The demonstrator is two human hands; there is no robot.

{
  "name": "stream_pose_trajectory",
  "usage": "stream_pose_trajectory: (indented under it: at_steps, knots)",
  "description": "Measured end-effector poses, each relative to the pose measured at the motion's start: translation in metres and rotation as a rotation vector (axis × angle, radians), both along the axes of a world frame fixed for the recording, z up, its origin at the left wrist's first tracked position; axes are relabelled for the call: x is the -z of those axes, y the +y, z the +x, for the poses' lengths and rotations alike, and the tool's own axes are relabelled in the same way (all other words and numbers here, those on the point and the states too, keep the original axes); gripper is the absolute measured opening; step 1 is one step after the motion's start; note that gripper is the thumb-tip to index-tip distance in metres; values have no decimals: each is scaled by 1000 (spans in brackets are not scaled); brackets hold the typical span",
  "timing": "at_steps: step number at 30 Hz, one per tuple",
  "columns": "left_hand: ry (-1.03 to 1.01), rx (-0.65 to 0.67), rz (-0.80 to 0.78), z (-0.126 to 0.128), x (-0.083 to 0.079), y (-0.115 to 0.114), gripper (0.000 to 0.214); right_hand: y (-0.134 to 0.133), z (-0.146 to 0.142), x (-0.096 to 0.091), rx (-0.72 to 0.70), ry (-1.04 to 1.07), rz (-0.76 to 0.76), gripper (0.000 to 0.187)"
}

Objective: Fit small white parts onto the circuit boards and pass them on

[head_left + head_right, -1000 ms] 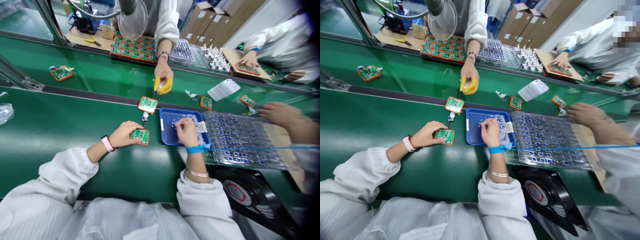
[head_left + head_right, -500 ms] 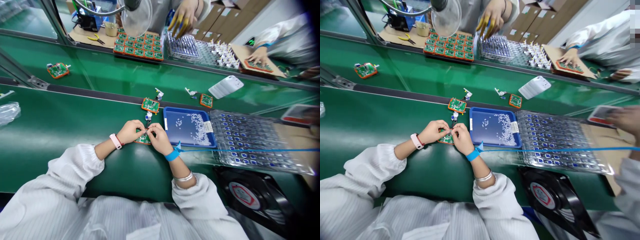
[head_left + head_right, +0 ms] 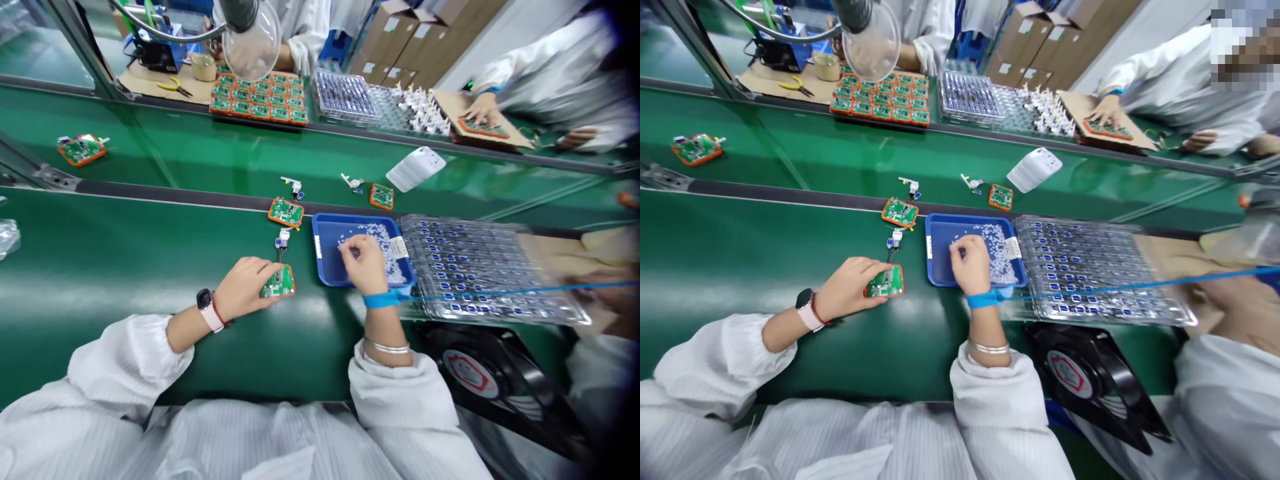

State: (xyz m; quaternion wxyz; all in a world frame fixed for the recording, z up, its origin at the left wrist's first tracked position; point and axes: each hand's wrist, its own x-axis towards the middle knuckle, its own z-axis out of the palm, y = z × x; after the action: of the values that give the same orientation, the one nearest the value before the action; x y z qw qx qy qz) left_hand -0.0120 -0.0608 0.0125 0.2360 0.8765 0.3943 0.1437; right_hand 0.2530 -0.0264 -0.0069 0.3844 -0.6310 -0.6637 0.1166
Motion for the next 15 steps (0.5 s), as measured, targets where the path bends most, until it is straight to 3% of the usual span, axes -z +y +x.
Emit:
stream_pose_trajectory:
  at_steps: [4, 7, 9, 11, 13, 15]
  knots:
    - [-221, 99, -326, 4, -22, 1, 63, 9, 39, 15, 90, -66, -165, 10]
    - [-481, 17, -428, 0, -43, 37, 56, 10, 42, 21, 58, -77, -193, 9]
    - [-594, -140, -319, -7, -51, 77, 56, 10, 41, 22, 31, -90, -183, 10]
    - [-632, -311, -40, -16, -49, 122, 60, 9, 42, 22, -2, -97, -169, 11]
    - [-551, -431, 201, -27, -37, 164, 62, 9, 44, 21, -40, -103, -157, 12]
    - [-395, -517, 274, -39, -20, 196, 65, 8, 45, 20, -68, -115, -146, 12]
